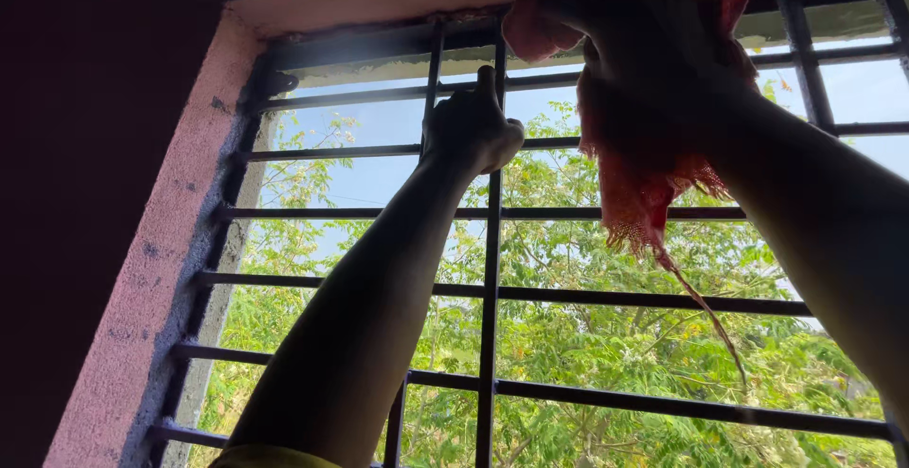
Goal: The person wipes the metal bars of a window grille with a red cloth. They then dip the cloth into a bucket of water, wring it out, and resume wiping the grille bars and the window sill.
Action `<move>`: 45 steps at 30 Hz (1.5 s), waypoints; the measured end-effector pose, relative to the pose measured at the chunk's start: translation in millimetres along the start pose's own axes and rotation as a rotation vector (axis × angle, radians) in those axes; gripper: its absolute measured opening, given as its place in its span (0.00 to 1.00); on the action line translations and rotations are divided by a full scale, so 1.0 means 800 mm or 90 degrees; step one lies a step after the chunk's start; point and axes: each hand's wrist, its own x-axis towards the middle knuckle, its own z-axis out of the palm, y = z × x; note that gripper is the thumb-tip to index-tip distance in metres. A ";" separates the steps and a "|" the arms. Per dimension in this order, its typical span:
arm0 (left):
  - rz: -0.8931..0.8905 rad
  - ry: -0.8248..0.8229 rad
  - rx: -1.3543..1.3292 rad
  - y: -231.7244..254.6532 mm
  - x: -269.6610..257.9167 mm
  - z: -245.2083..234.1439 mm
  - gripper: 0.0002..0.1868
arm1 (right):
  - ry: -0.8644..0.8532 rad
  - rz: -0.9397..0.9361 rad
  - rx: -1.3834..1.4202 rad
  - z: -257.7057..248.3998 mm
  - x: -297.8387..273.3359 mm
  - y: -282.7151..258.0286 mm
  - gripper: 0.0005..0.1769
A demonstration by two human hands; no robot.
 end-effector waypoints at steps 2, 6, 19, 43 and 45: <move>-0.025 -0.060 -0.007 0.000 0.013 0.000 0.45 | -0.011 -0.036 -0.049 0.051 0.016 0.006 0.16; -0.017 -0.073 -0.085 -0.003 0.026 0.004 0.55 | -0.046 0.032 0.049 0.143 0.018 0.023 0.16; -0.019 -0.071 -0.067 0.002 0.017 0.004 0.41 | -0.192 0.255 -0.084 0.122 -0.068 0.100 0.17; -0.011 -0.016 -0.175 -0.009 0.008 0.011 0.34 | -0.272 0.343 -0.030 0.144 -0.048 0.093 0.16; -0.016 -0.011 -0.172 -0.011 0.008 0.011 0.35 | -0.251 0.418 0.063 0.103 -0.075 0.123 0.14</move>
